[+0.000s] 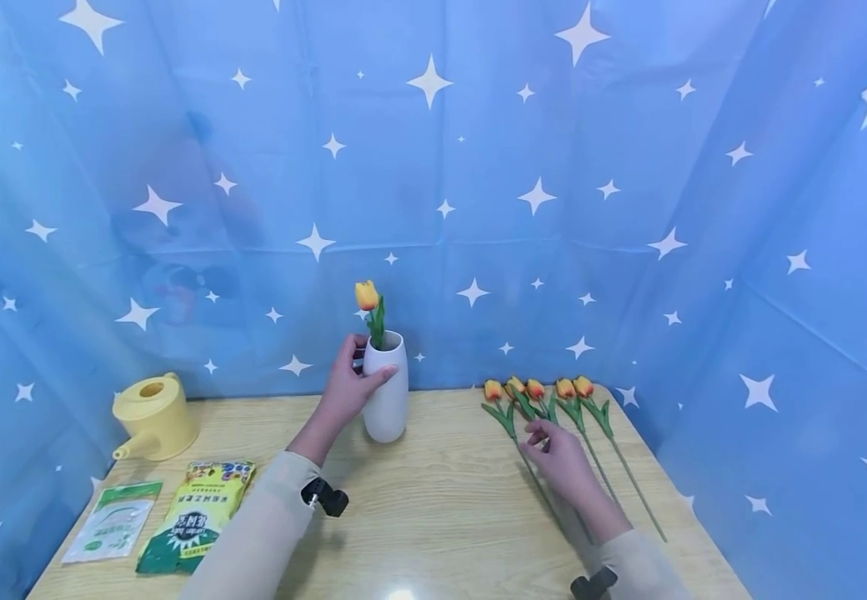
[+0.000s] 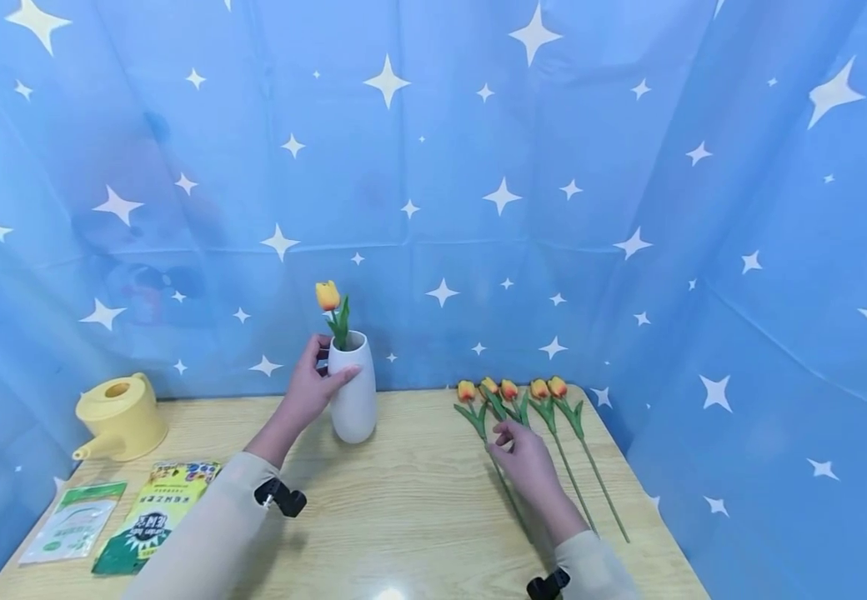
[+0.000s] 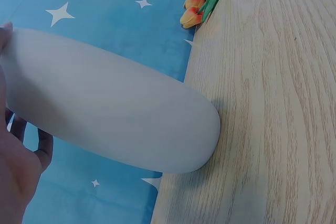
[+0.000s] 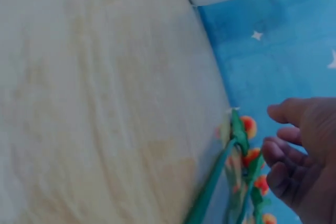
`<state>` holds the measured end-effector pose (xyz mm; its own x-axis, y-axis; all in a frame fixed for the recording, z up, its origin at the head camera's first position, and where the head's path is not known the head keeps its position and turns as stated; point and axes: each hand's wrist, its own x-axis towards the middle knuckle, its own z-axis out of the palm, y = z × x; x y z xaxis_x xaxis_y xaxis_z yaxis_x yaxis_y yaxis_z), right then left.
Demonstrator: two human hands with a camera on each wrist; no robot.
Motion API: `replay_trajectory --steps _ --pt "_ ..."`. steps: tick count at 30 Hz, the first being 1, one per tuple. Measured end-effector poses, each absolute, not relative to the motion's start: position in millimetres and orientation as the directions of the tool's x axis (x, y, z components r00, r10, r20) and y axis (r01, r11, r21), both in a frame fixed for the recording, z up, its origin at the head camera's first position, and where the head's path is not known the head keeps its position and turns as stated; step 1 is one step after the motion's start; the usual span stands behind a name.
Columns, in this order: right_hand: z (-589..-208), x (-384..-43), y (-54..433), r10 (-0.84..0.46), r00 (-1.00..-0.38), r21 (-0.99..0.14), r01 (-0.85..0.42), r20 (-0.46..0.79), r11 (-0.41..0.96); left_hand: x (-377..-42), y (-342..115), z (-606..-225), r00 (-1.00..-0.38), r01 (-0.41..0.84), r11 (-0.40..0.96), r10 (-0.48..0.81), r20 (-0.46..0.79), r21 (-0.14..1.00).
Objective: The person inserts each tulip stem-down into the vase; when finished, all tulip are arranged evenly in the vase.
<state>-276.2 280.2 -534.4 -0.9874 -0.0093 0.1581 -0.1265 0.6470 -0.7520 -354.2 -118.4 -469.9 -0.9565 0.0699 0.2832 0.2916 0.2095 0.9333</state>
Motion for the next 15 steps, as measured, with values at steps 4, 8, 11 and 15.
replay_trajectory --steps 4,8,11,15 --pt "-541.2 -276.2 276.9 -0.02 -0.987 -0.746 -0.135 0.161 0.652 -354.9 -119.0 -471.0 -0.955 0.295 0.209 0.07 0.287 0.932" --pt "-544.6 -276.4 273.4 -0.01 -0.989 -0.714 -0.112 0.146 0.691 -355.2 -118.2 -471.8 -0.954 0.299 0.211 0.071 0.291 0.93" --pt "-546.2 -277.6 272.5 -0.011 -0.991 -0.679 -0.099 0.133 0.727 -354.8 -117.5 -471.6 -0.954 0.299 0.21 0.072 0.29 0.931" --pt "-546.5 -279.9 271.7 -0.028 -0.994 -0.656 -0.089 0.102 0.749 -352.9 -117.7 -470.0 -0.955 0.297 0.206 0.069 0.289 0.932"
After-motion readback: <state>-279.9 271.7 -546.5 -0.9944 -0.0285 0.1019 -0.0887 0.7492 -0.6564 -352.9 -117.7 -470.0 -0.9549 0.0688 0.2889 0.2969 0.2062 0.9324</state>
